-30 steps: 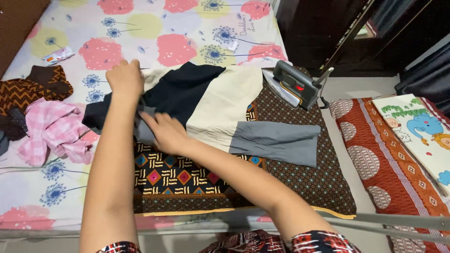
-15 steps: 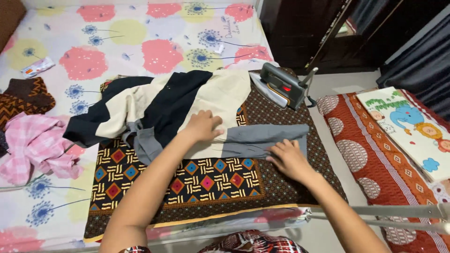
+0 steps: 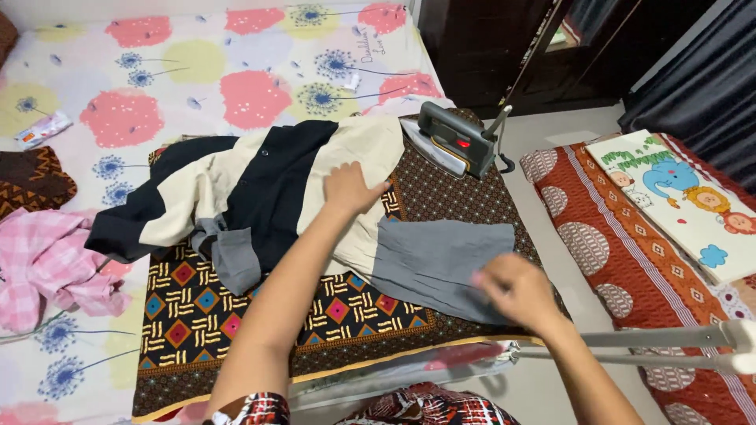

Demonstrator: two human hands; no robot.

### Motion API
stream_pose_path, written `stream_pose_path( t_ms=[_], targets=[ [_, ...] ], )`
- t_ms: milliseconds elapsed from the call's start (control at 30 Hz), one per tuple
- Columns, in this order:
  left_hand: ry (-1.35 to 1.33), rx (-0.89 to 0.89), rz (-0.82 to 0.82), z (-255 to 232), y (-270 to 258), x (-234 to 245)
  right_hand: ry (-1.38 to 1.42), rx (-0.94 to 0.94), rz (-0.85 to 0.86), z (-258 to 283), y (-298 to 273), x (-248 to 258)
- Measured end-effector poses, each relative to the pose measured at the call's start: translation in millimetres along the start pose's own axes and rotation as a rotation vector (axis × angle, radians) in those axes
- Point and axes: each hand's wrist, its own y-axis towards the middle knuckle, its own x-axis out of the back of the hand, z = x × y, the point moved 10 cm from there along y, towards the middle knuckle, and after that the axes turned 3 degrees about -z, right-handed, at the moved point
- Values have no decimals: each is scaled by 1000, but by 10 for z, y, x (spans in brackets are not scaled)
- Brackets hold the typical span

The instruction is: Ironing a multi-colored button-down shirt on an ironing surface placed on a bed.

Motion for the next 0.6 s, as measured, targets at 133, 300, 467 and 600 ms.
stream_pose_path(
  t_ms=[133, 300, 467, 600],
  targets=[
    [-122, 11, -36, 71, 285, -558, -293, -616, -250, -942, 30, 224],
    [-636, 192, -220, 304, 166, 85, -130, -833, -206, -1475, 144, -86],
    [-500, -386, -351, 446, -120, 288, -150, -603, -586, -1197, 333, 284],
    [-391, -257, 407, 519, -895, 190, -290, -421, -499, -883, 352, 184]
  ],
)
